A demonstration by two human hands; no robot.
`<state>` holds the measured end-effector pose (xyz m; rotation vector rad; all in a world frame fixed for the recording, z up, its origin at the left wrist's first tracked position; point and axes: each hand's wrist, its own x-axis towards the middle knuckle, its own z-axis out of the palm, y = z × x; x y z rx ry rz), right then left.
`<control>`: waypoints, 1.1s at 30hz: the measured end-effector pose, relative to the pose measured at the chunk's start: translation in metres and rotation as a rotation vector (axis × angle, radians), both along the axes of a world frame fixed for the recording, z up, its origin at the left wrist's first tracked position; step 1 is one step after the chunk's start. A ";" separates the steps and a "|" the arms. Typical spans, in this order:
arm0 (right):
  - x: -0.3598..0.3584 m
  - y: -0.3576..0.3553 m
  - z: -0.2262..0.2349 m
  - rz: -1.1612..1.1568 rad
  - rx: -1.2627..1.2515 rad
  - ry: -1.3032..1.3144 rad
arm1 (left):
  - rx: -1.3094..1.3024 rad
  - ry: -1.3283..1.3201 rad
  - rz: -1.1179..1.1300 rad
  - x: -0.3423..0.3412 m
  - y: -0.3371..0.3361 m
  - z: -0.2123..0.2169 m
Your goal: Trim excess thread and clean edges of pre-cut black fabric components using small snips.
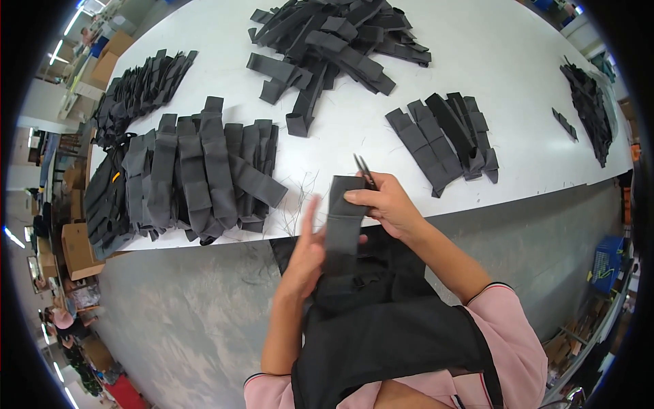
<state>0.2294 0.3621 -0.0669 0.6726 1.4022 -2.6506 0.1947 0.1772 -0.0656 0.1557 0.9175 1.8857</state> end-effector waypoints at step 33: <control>0.041 -0.013 -0.017 -0.109 0.884 0.271 | -0.277 -0.085 0.119 0.009 0.016 0.012</control>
